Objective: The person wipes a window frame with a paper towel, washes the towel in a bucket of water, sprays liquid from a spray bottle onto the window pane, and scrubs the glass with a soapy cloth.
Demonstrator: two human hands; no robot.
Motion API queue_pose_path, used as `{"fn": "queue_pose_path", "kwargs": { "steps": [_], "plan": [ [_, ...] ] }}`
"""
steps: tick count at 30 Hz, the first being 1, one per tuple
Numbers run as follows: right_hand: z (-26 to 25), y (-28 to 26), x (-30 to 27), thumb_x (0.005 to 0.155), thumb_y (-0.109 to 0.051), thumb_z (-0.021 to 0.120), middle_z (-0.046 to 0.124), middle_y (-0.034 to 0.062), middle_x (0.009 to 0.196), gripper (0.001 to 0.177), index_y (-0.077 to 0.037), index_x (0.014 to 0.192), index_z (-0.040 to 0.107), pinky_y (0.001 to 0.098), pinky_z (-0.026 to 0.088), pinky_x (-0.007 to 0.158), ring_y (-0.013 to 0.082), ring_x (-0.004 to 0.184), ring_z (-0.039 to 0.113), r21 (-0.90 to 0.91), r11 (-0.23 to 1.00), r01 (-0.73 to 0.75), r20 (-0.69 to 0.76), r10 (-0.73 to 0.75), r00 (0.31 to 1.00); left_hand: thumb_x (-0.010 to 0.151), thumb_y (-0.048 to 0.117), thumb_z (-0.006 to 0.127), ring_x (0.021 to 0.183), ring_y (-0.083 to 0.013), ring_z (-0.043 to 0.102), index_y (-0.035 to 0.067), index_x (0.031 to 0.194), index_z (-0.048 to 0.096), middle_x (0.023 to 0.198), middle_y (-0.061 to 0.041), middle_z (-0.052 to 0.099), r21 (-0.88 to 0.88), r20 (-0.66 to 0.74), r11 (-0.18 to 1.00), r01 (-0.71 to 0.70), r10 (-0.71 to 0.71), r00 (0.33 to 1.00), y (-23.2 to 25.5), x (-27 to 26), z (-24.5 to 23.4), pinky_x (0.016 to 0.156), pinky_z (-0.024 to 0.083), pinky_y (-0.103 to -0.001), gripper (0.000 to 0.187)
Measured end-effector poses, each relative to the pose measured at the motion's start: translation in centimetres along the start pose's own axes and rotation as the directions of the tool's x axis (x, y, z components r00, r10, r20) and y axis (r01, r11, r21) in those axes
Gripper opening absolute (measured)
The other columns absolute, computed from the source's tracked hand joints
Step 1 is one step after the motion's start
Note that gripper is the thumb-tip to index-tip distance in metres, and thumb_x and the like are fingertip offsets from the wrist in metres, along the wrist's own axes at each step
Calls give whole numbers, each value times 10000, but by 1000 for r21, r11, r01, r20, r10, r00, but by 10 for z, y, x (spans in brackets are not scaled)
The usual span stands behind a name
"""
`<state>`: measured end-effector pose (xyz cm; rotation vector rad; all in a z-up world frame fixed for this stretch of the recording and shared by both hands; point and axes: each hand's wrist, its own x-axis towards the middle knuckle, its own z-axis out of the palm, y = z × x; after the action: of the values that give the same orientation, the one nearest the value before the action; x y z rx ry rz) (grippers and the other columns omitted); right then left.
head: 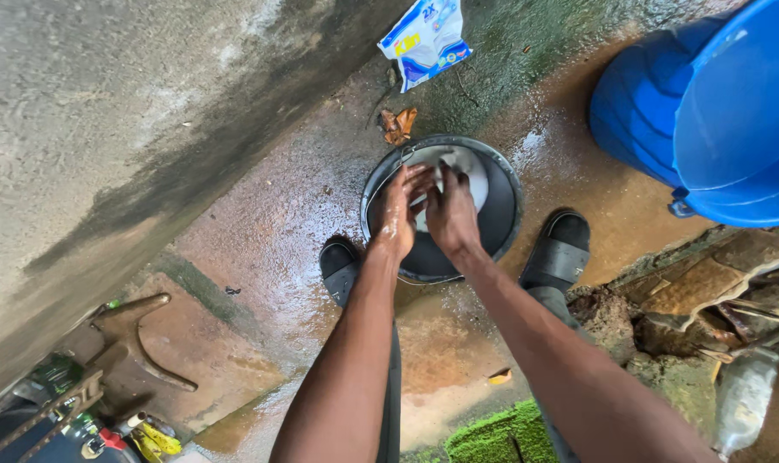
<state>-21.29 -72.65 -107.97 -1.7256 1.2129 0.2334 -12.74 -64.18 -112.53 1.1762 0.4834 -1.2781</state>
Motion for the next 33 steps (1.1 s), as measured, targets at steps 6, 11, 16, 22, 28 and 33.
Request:
{"fn": "queue_pose_path", "kwargs": {
  "steps": [6,11,16,22,28,33],
  "plan": [
    [57,86,77,842,-143,640,510,345,1350,708,113,1462,414,512,438,1033,525,1205,544,-99,943,317,33,-316,948,1079,491,604,1299,-26,397,172,1512,439,1427,91,451,226,-109,973,-38,64,992,-45,34,-37,1064,298,-279,562],
    [49,83,113,874,-255,697,600,298,1280,521,48,1269,541,488,472,1044,461,1210,583,-312,946,-87,65,113,991,1025,516,493,969,-249,563,58,1248,639,1058,-107,616,576,-243,815,65,95,965,-36,32,-24,865,468,-391,530],
    [0,27,34,983,-189,623,638,322,1075,265,43,1107,591,545,515,886,476,987,635,-29,983,181,-155,-183,971,964,545,526,761,-200,677,112,1166,658,989,-85,694,188,-152,974,129,-101,983,-29,14,4,685,538,-343,496],
    [-50,-66,-95,1038,-142,533,635,261,788,250,37,881,611,529,498,701,424,720,637,61,977,205,-106,-198,974,1055,524,631,653,-172,637,67,1076,648,845,-59,659,-115,172,939,324,-302,938,-32,31,8,556,517,-291,459],
    [-69,-69,-58,1048,-238,504,672,205,633,277,-83,960,716,479,546,546,391,515,676,-53,957,284,156,-272,949,1039,464,617,623,-155,640,139,961,674,765,-21,661,-284,239,899,333,-270,933,-55,15,-4,555,545,-316,339],
    [-64,-59,-37,1127,-232,464,649,275,712,347,1,949,648,564,495,549,475,651,656,-13,993,116,-208,-116,971,960,417,635,655,-142,626,120,911,714,773,-23,690,278,-66,960,-39,59,996,-48,4,10,540,506,-321,311]
  ]
}}
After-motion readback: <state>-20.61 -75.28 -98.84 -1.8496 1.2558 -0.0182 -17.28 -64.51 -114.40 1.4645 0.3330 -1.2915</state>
